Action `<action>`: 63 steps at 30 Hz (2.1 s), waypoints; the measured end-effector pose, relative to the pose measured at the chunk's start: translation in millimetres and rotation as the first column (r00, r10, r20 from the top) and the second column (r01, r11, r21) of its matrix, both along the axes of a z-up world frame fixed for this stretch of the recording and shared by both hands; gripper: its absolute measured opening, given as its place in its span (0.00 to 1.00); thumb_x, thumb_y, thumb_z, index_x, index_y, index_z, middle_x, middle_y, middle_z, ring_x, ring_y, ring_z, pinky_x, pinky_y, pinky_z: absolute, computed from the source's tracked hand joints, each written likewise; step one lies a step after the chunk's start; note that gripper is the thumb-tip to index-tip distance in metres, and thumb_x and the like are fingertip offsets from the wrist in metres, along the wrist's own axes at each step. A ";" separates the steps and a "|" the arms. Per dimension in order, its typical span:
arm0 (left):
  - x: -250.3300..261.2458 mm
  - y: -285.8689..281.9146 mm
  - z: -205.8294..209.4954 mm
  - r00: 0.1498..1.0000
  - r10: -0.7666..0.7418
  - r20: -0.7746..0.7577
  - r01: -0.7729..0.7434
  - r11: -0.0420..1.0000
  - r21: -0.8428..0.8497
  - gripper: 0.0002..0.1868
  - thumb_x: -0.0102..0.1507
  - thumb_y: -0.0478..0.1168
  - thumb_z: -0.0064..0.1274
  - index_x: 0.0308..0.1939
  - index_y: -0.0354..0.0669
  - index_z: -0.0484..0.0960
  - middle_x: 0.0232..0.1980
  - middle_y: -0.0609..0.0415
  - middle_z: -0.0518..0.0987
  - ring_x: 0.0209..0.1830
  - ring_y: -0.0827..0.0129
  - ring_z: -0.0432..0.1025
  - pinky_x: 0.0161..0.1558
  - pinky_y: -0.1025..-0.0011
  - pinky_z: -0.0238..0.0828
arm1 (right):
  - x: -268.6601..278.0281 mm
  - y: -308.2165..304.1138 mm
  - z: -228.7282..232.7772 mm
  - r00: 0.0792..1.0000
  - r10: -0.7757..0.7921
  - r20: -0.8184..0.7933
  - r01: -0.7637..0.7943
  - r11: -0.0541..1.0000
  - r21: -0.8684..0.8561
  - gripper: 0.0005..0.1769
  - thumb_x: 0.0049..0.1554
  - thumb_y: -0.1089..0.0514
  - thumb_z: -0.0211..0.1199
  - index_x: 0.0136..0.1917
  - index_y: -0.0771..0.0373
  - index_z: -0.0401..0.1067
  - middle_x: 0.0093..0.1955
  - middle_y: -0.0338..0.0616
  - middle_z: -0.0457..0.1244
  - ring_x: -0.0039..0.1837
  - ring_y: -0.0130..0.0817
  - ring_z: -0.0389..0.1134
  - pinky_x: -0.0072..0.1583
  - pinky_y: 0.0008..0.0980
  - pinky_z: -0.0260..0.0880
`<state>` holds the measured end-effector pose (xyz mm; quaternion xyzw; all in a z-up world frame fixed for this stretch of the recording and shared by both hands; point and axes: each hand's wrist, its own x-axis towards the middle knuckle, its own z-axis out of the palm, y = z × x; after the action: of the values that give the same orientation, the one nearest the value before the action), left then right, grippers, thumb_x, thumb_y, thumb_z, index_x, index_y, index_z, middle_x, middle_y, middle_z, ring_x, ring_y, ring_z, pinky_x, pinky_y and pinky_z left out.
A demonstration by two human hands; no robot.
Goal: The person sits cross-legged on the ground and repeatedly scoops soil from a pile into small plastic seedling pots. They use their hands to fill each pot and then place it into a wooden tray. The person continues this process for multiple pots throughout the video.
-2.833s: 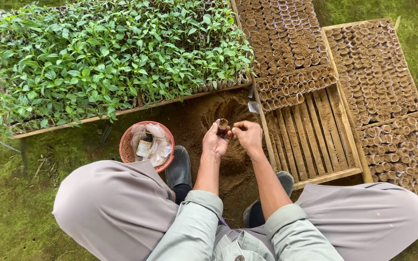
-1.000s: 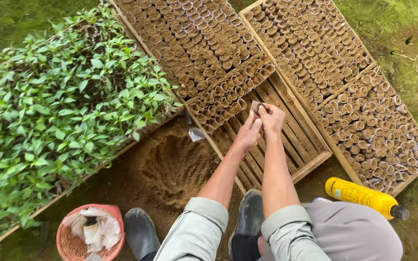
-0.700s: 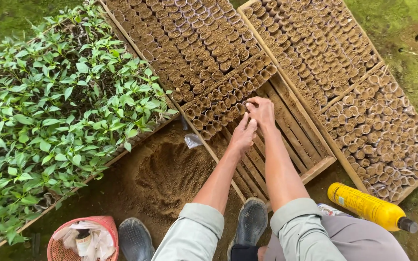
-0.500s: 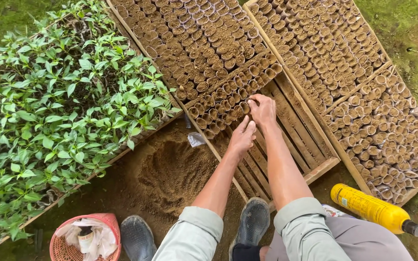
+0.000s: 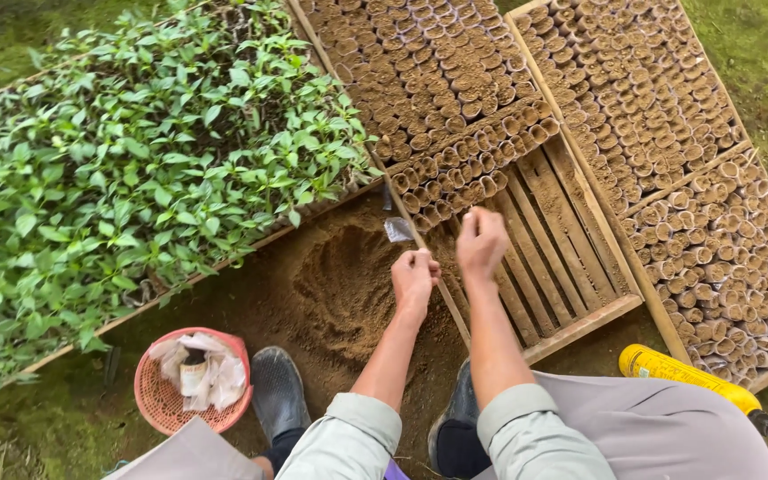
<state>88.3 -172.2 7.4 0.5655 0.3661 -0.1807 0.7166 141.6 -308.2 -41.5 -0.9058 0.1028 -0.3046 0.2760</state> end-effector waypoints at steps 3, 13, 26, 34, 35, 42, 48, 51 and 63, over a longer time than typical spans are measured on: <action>-9.2 21.5 -17.0 0.997 0.074 -0.023 -0.072 0.994 0.078 0.12 0.66 0.44 0.51 0.35 0.38 0.82 0.29 0.47 0.84 0.20 0.67 0.77 0.26 0.72 0.82 | -22.3 65.7 17.3 0.989 0.147 -0.014 -0.148 0.984 -0.095 0.05 0.57 0.55 0.67 0.38 0.49 0.76 0.34 0.38 0.63 0.41 0.37 0.69 0.45 0.33 0.70; -39.2 81.4 -12.2 0.974 0.227 -0.019 -0.222 0.967 0.128 0.09 0.65 0.39 0.49 0.39 0.37 0.82 0.30 0.47 0.83 0.24 0.70 0.78 0.24 0.79 0.79 | -29.2 102.7 3.1 0.847 0.231 -0.478 -0.223 0.972 0.074 0.08 0.55 0.46 0.65 0.47 0.44 0.80 0.45 0.37 0.68 0.48 0.50 0.73 0.50 0.49 0.74; -58.7 123.4 17.0 0.911 0.408 0.063 -0.378 0.885 -0.273 0.20 0.62 0.37 0.56 0.58 0.34 0.75 0.41 0.50 0.79 0.31 0.69 0.79 0.29 0.79 0.80 | -91.1 160.0 94.7 0.804 0.476 -0.356 0.117 0.460 0.880 0.13 0.50 0.53 0.79 0.37 0.61 0.78 0.28 0.37 0.63 0.28 0.16 0.58 0.29 0.12 0.54; -78.8 141.3 19.4 0.834 0.551 0.031 -0.512 0.794 -0.329 0.20 0.57 0.28 0.58 0.53 0.37 0.78 0.37 0.52 0.79 0.26 0.70 0.77 0.27 0.75 0.84 | -115.9 162.6 111.8 0.745 0.571 -0.344 0.104 0.410 0.906 0.08 0.56 0.55 0.71 0.46 0.61 0.80 0.36 0.43 0.71 0.31 0.19 0.67 0.30 0.12 0.62; -81.7 142.6 21.0 0.835 0.549 0.036 -0.509 0.795 -0.329 0.19 0.57 0.28 0.58 0.53 0.37 0.78 0.38 0.52 0.79 0.26 0.70 0.77 0.27 0.75 0.84 | -119.3 162.9 113.4 0.735 0.585 -0.342 0.079 0.427 0.901 0.09 0.54 0.57 0.72 0.47 0.62 0.80 0.37 0.43 0.71 0.32 0.21 0.68 0.31 0.14 0.63; -91.7 148.1 25.1 0.841 0.538 0.063 -0.496 0.812 -0.306 0.19 0.58 0.28 0.56 0.54 0.37 0.78 0.38 0.52 0.78 0.26 0.70 0.75 0.27 0.76 0.83 | -127.1 165.8 114.3 0.717 0.611 -0.336 0.040 0.445 0.895 0.07 0.51 0.58 0.73 0.43 0.60 0.80 0.35 0.40 0.70 0.35 0.23 0.71 0.33 0.15 0.65; -93.2 146.8 -1.3 0.867 0.472 0.163 -0.461 0.882 -0.101 0.17 0.56 0.29 0.58 0.50 0.36 0.79 0.34 0.51 0.81 0.25 0.74 0.76 0.26 0.80 0.79 | -130.6 166.3 110.9 0.725 0.606 -0.328 0.036 0.443 0.896 0.07 0.51 0.59 0.74 0.42 0.62 0.79 0.34 0.41 0.69 0.35 0.25 0.72 0.33 0.17 0.68; -96.0 146.5 11.2 0.888 0.320 0.330 -0.446 0.773 0.450 0.07 0.56 0.36 0.60 0.36 0.53 0.88 0.31 0.58 0.83 0.31 0.70 0.78 0.33 0.74 0.76 | -130.8 167.6 109.7 0.737 0.591 -0.327 0.011 0.473 0.881 0.06 0.52 0.59 0.73 0.42 0.63 0.79 0.34 0.41 0.69 0.35 0.24 0.71 0.34 0.16 0.68; -111.0 145.4 48.6 0.874 0.089 0.478 -0.207 0.958 0.199 0.21 0.58 0.31 0.58 0.56 0.37 0.82 0.45 0.42 0.86 0.42 0.62 0.82 0.43 0.66 0.82 | -127.4 180.3 129.7 0.725 0.615 -0.309 -0.087 0.527 0.845 0.05 0.58 0.61 0.67 0.44 0.66 0.79 0.32 0.42 0.67 0.35 0.25 0.69 0.36 0.20 0.70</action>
<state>-22.7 -26.7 55.9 0.6460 0.2459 0.0620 0.7200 14.3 -127.9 88.3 -0.7362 0.1068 0.1282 0.6559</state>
